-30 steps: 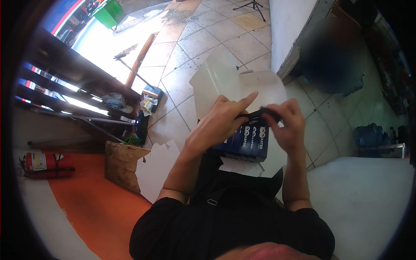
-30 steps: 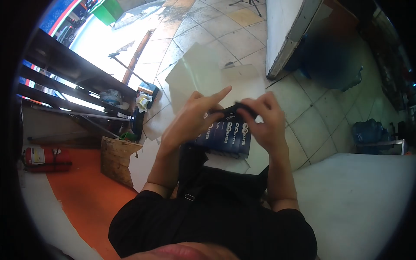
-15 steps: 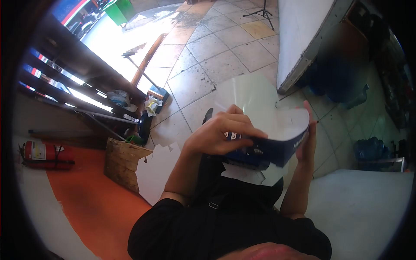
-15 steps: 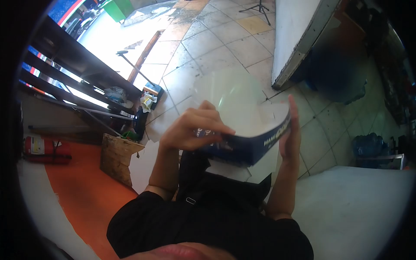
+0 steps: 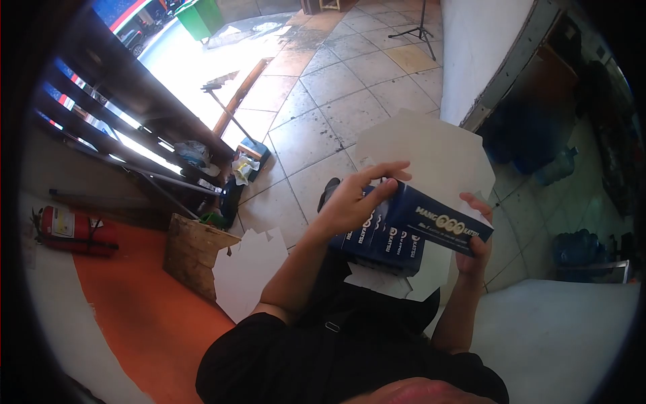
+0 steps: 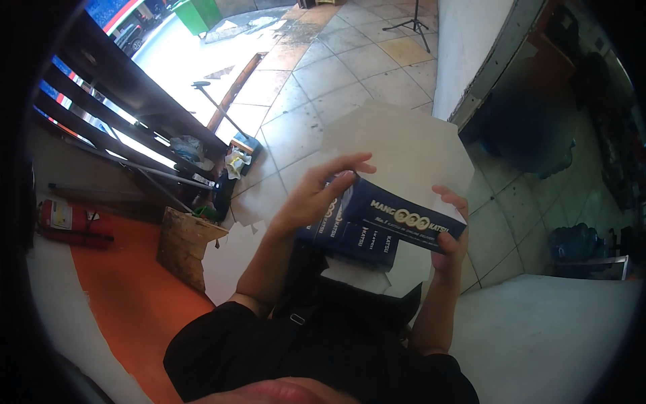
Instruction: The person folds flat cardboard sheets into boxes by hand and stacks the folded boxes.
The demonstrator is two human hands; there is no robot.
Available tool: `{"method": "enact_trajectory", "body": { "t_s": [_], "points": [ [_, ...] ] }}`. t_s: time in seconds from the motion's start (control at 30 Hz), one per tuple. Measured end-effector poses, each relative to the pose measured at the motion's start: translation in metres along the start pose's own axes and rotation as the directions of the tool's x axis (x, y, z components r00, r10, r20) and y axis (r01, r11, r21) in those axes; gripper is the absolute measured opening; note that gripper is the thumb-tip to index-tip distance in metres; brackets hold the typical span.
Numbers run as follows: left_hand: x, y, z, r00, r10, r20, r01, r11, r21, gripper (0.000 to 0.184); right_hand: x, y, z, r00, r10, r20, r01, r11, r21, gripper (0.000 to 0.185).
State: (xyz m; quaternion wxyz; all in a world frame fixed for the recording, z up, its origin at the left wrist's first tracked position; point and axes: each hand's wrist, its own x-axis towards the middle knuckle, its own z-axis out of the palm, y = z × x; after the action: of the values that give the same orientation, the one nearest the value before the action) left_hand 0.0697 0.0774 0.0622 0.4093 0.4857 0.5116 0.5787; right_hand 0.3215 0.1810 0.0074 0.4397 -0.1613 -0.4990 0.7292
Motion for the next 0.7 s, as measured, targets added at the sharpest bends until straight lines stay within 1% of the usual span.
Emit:
{"method": "enact_trajectory", "body": {
  "t_s": [0.03, 0.07, 0.1, 0.13, 0.17, 0.2, 0.27, 0.4, 0.47, 0.5, 0.53, 0.6, 0.63, 0.67, 0.7],
  "points": [
    [-0.002, -0.003, 0.001, 0.996, -0.017, 0.092, 0.025, 0.995, -0.093, 0.055, -0.002, 0.001, 0.006, 0.999, -0.028, -0.027, 0.026, 0.997, -0.077, 0.072],
    [-0.002, -0.004, 0.003, 0.996, -0.01, 0.093, 0.019, 0.996, -0.091, 0.055, -0.003, 0.002, 0.008, 0.999, -0.035, -0.025, 0.033, 0.996, -0.078, 0.072],
    [-0.001, -0.003, 0.007, 0.99, 0.101, 0.096, -0.108, 0.992, 0.071, 0.059, -0.004, 0.003, 0.011, 0.997, -0.071, 0.0, 0.07, 0.987, -0.145, 0.068],
    [-0.001, -0.003, 0.009, 0.972, 0.207, 0.114, -0.229, 0.946, 0.228, 0.062, -0.005, 0.003, 0.016, 0.994, -0.101, 0.027, 0.105, 0.972, -0.21, 0.064],
    [0.002, -0.003, 0.009, 0.98, 0.158, 0.123, -0.177, 0.971, 0.161, 0.062, -0.007, 0.001, 0.021, 0.995, -0.093, 0.024, 0.096, 0.966, -0.242, 0.062],
    [0.004, -0.004, 0.009, 0.98, 0.155, 0.122, -0.173, 0.972, 0.159, 0.062, -0.008, 0.001, 0.019, 0.996, -0.089, 0.022, 0.092, 0.966, -0.243, 0.062],
    [0.009, -0.006, 0.009, 0.972, 0.174, 0.155, -0.199, 0.966, 0.165, 0.057, -0.011, 0.001, 0.014, 0.994, -0.11, 0.03, 0.112, 0.906, -0.408, 0.064],
    [0.019, -0.013, 0.011, 0.966, 0.185, 0.178, -0.216, 0.961, 0.172, 0.052, -0.011, -0.01, 0.016, 0.997, -0.075, -0.025, 0.057, 0.906, -0.42, 0.062],
    [0.024, -0.015, 0.01, 0.977, 0.136, 0.163, -0.137, 0.991, -0.004, 0.05, -0.006, -0.025, 0.015, 0.999, 0.009, 0.045, 0.016, 0.838, -0.545, 0.06],
    [0.028, -0.015, 0.01, 0.982, 0.088, 0.169, -0.084, 0.996, -0.032, 0.051, -0.008, -0.033, 0.013, 0.992, 0.127, 0.025, -0.093, 0.83, -0.55, 0.063],
    [0.03, -0.014, 0.012, 0.981, 0.079, 0.179, -0.073, 0.997, -0.039, 0.051, -0.01, -0.035, 0.004, 0.991, 0.132, 0.01, -0.105, 0.828, -0.55, 0.063],
    [0.034, -0.009, 0.017, 0.985, 0.018, 0.17, 0.009, 0.987, -0.161, 0.054, -0.011, -0.04, -0.014, 0.94, 0.336, 0.053, -0.246, 0.778, -0.578, 0.066],
    [0.036, -0.012, 0.016, 0.975, -0.027, 0.218, 0.051, 0.993, -0.105, 0.066, -0.014, -0.042, -0.018, 0.944, 0.32, 0.086, -0.201, 0.759, -0.619, 0.054],
    [0.04, -0.016, 0.018, 0.974, -0.036, 0.222, 0.062, 0.992, -0.114, 0.066, -0.016, -0.045, -0.022, 0.941, 0.33, 0.076, -0.214, 0.754, -0.62, 0.054],
    [0.044, -0.022, 0.023, 0.981, 0.035, 0.189, -0.008, 0.99, -0.142, 0.072, -0.019, -0.048, -0.025, 0.939, 0.341, 0.038, -0.241, 0.734, -0.635, 0.047]
  ]
}}
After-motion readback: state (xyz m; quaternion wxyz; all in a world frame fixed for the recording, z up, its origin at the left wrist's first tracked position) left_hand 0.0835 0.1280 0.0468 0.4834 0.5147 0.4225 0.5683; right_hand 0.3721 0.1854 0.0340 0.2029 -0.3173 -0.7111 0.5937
